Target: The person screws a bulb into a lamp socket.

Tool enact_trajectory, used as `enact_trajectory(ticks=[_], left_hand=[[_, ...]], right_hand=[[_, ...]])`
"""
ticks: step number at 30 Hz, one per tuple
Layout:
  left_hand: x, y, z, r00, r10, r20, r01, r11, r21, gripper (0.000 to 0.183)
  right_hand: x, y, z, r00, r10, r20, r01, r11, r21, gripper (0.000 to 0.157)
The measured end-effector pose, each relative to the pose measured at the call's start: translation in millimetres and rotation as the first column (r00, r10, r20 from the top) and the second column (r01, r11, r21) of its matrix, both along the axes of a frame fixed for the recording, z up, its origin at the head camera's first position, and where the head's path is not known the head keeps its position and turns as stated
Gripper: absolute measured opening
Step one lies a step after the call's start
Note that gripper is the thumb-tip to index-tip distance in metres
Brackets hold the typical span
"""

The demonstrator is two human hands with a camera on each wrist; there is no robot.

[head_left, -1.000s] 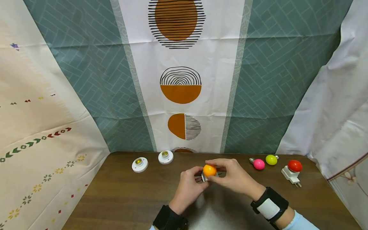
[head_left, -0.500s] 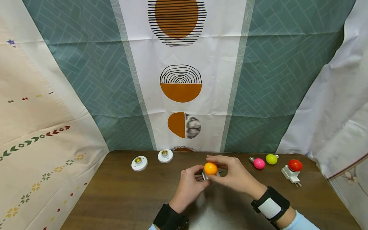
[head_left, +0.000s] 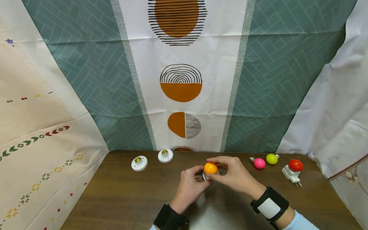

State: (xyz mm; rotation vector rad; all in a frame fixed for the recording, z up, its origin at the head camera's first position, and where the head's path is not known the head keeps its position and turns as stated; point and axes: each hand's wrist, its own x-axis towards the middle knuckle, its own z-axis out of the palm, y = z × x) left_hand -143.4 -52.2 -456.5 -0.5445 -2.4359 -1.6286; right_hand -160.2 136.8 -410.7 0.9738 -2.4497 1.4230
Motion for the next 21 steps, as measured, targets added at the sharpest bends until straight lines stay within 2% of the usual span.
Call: enact_trajectory(ticks=[4,8,21], left_hand=[[1.2,-2.4,0.5,1.0,0.008,-0.009,-0.008,1.0,-0.015,0.035],[1.1,-3.1,0.2,1.0,0.007,-0.027,-0.007,1.0,-0.021,0.034],[4.2,-2.9,2.4,0.999,0.002,-0.036,-0.002,1.0,-0.001,0.033]], right_hand=[[-1.0,1.7,2.8,0.997,0.067,0.025,-0.068,0.996,0.049,0.05],[-1.0,1.3,2.8,0.994,0.104,0.035,-0.105,0.994,0.036,0.048],[3.8,-3.3,3.8,0.999,0.042,0.011,-0.041,0.999,-0.021,0.044]])
